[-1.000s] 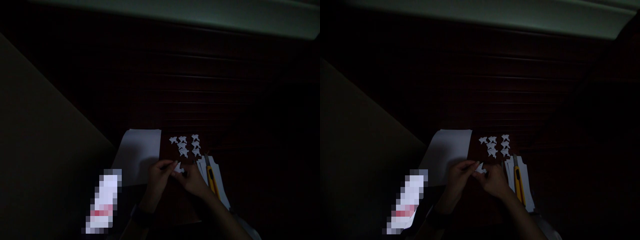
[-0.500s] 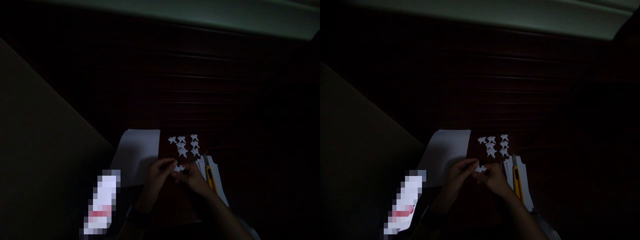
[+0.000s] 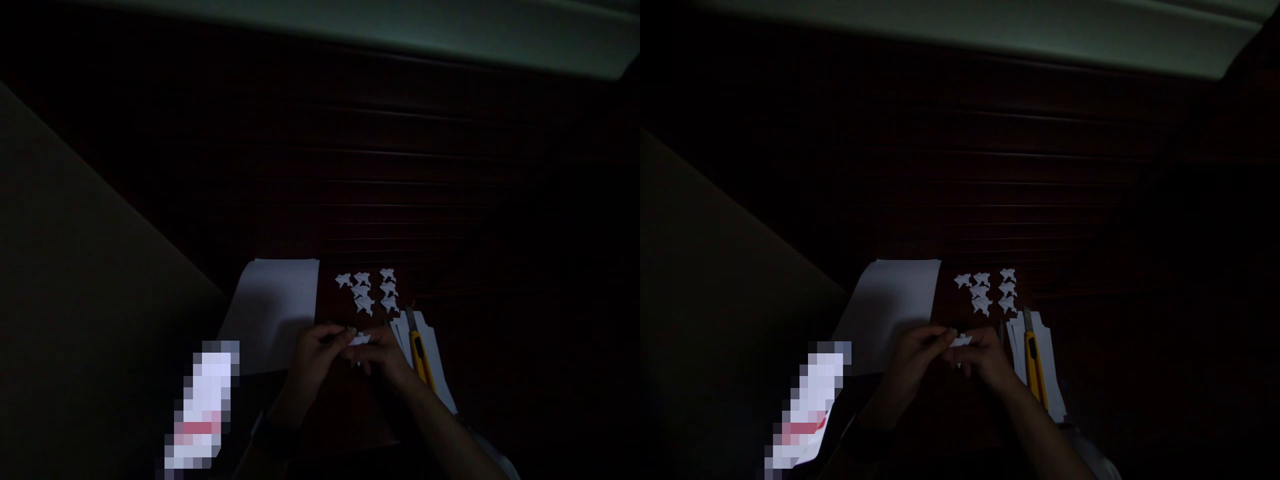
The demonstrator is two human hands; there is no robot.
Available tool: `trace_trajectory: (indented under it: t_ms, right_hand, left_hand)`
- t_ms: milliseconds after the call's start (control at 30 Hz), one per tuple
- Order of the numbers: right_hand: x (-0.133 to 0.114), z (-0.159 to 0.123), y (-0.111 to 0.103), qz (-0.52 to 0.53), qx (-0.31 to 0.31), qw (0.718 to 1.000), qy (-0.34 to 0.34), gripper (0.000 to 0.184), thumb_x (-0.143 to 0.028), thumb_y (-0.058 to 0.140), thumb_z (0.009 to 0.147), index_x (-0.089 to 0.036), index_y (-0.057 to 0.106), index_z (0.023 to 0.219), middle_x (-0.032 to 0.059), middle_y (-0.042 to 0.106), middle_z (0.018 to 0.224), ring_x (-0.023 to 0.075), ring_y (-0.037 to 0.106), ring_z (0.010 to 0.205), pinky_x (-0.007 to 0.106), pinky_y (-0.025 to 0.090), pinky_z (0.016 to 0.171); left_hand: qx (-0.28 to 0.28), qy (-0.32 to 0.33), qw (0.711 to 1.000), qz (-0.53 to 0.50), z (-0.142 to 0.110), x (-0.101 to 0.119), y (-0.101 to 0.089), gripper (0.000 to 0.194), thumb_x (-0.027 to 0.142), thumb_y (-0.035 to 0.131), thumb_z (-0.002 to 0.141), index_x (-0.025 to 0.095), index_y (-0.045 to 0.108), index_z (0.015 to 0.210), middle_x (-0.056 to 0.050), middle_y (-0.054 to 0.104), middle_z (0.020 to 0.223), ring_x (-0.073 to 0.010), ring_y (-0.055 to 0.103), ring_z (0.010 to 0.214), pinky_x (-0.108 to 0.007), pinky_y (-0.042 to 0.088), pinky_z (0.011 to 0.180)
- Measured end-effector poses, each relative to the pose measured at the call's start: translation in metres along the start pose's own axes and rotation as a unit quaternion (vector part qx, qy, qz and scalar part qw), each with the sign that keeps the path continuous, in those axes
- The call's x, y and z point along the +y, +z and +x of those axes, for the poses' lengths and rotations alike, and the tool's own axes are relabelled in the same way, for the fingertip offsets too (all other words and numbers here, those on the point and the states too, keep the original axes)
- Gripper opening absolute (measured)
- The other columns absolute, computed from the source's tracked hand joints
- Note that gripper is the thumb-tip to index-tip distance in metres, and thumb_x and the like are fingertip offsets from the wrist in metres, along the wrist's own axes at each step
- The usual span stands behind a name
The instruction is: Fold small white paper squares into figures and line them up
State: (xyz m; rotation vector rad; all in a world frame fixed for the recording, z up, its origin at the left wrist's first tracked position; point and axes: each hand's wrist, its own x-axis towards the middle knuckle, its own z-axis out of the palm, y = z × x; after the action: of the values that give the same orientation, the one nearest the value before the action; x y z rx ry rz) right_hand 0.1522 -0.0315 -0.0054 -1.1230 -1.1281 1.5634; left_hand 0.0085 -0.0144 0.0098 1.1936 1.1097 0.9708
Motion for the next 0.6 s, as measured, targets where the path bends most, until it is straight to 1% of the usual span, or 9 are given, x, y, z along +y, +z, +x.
trace_trajectory:
  t_ms: [100, 200, 300, 367, 433, 600]
  right_hand:
    - [-0.001, 0.000, -0.001, 0.007, -0.013, 1.000, 0.007, 0.023, -0.033, 0.065, 0.073, -0.014, 0.065, 0.059, -0.0026, 0.054, 0.050, 0.0064, 0.037, 0.039, 0.022, 0.023, 0.041]
    - [-0.005, 0.000, -0.002, -0.032, -0.022, 0.999, -0.012, 0.027, -0.037, 0.067, 0.073, -0.014, 0.065, 0.061, -0.0036, 0.052, 0.048, 0.0067, 0.039, 0.041, 0.021, 0.026, 0.044]
    - [-0.007, 0.001, -0.003, -0.067, -0.010, 0.998, -0.013, 0.035, -0.043, 0.062, 0.078, -0.014, 0.062, 0.059, -0.0025, 0.052, 0.048, 0.0080, 0.043, 0.045, 0.021, 0.029, 0.047]
    - [-0.006, 0.003, -0.004, -0.073, 0.009, 0.997, -0.002, 0.040, -0.045, 0.056, 0.082, -0.014, 0.061, 0.058, -0.0021, 0.051, 0.049, 0.0083, 0.043, 0.046, 0.021, 0.029, 0.047]
    - [-0.004, 0.004, -0.004, -0.079, 0.021, 0.997, 0.001, 0.041, -0.046, 0.053, 0.084, -0.014, 0.059, 0.059, -0.0025, 0.049, 0.049, 0.0082, 0.041, 0.047, 0.021, 0.028, 0.048]
    - [-0.006, 0.003, -0.005, -0.087, 0.003, 0.996, -0.006, 0.040, -0.045, 0.052, 0.086, -0.014, 0.060, 0.061, -0.0032, 0.047, 0.049, 0.0079, 0.038, 0.047, 0.022, 0.026, 0.048]
  left_hand:
    - [0.002, -0.006, 1.000, -0.016, -0.001, 0.002, 0.001, 0.021, 0.034, 0.066, 0.074, 0.015, 0.071, 0.069, -0.004, 0.067, 0.063, -0.0162, 0.060, 0.062, -0.024, 0.046, 0.058]
    - [0.016, -0.020, 1.000, -0.014, 0.000, 0.003, 0.000, 0.024, 0.037, 0.065, 0.075, 0.014, 0.072, 0.075, -0.005, 0.069, 0.067, -0.0163, 0.060, 0.062, -0.025, 0.046, 0.058]
    - [0.033, -0.021, 0.999, 0.001, 0.002, 0.001, -0.002, 0.028, 0.040, 0.064, 0.075, 0.013, 0.071, 0.077, -0.005, 0.069, 0.071, -0.0161, 0.059, 0.063, -0.024, 0.045, 0.058]
    - [0.043, -0.014, 0.999, 0.010, 0.003, -0.001, -0.003, 0.029, 0.041, 0.063, 0.076, 0.013, 0.071, 0.078, -0.005, 0.068, 0.071, -0.0159, 0.059, 0.065, -0.023, 0.044, 0.058]
    - [0.039, -0.002, 0.999, 0.021, 0.004, -0.003, -0.004, 0.029, 0.040, 0.060, 0.078, 0.013, 0.070, 0.080, -0.005, 0.068, 0.073, -0.0157, 0.058, 0.067, -0.023, 0.044, 0.059]
    - [0.027, 0.022, 0.998, 0.051, 0.004, -0.008, -0.004, 0.027, 0.038, 0.057, 0.080, 0.013, 0.069, 0.081, -0.005, 0.068, 0.073, -0.0163, 0.059, 0.069, -0.024, 0.045, 0.062]
